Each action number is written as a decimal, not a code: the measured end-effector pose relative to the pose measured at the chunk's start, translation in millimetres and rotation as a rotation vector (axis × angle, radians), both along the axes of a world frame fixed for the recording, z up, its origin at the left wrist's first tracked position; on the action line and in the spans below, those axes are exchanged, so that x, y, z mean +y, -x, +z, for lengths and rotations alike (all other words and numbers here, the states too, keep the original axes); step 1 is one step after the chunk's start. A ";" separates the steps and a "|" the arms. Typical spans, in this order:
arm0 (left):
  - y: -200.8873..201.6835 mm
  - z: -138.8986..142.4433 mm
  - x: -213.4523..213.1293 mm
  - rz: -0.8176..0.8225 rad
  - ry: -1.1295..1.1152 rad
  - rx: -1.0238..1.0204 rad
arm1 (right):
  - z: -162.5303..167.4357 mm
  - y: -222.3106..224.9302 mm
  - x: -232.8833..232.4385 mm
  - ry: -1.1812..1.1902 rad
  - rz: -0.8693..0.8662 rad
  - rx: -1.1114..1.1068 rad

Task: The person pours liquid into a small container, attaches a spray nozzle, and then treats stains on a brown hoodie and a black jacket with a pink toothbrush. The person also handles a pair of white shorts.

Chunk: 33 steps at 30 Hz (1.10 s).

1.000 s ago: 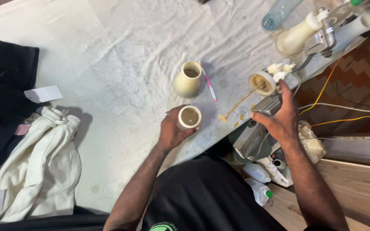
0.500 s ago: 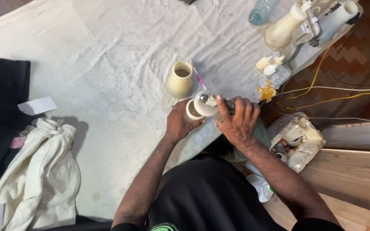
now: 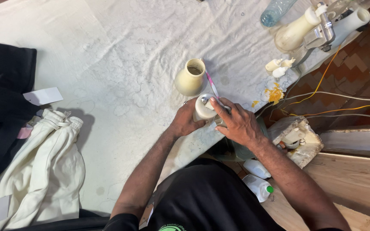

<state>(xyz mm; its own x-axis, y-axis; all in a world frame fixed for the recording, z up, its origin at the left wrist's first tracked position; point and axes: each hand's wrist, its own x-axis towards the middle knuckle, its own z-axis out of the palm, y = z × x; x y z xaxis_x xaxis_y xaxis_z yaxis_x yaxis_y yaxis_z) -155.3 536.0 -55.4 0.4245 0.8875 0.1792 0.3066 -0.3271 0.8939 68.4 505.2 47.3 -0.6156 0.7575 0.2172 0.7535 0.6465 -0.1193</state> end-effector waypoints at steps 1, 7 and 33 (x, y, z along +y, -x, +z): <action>1.2 -3.4 -0.4 0.016 -0.001 0.017 | 3.6 3.4 -1.9 0.047 -0.024 -0.032; -23.2 -3.4 -16.7 0.307 -0.166 0.044 | 15.3 18.5 -4.3 0.091 -0.068 -0.137; -38.9 7.9 6.1 0.449 0.007 0.228 | 14.2 11.2 14.8 0.065 -0.032 -0.046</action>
<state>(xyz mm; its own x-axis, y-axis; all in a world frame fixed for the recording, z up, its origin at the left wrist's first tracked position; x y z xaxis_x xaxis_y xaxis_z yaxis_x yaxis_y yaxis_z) -116.3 542.1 -47.5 0.0280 0.9924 0.1195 0.6037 -0.1121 0.7893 57.3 520.1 61.5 -0.5992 0.7885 0.1388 0.7793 0.6141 -0.1246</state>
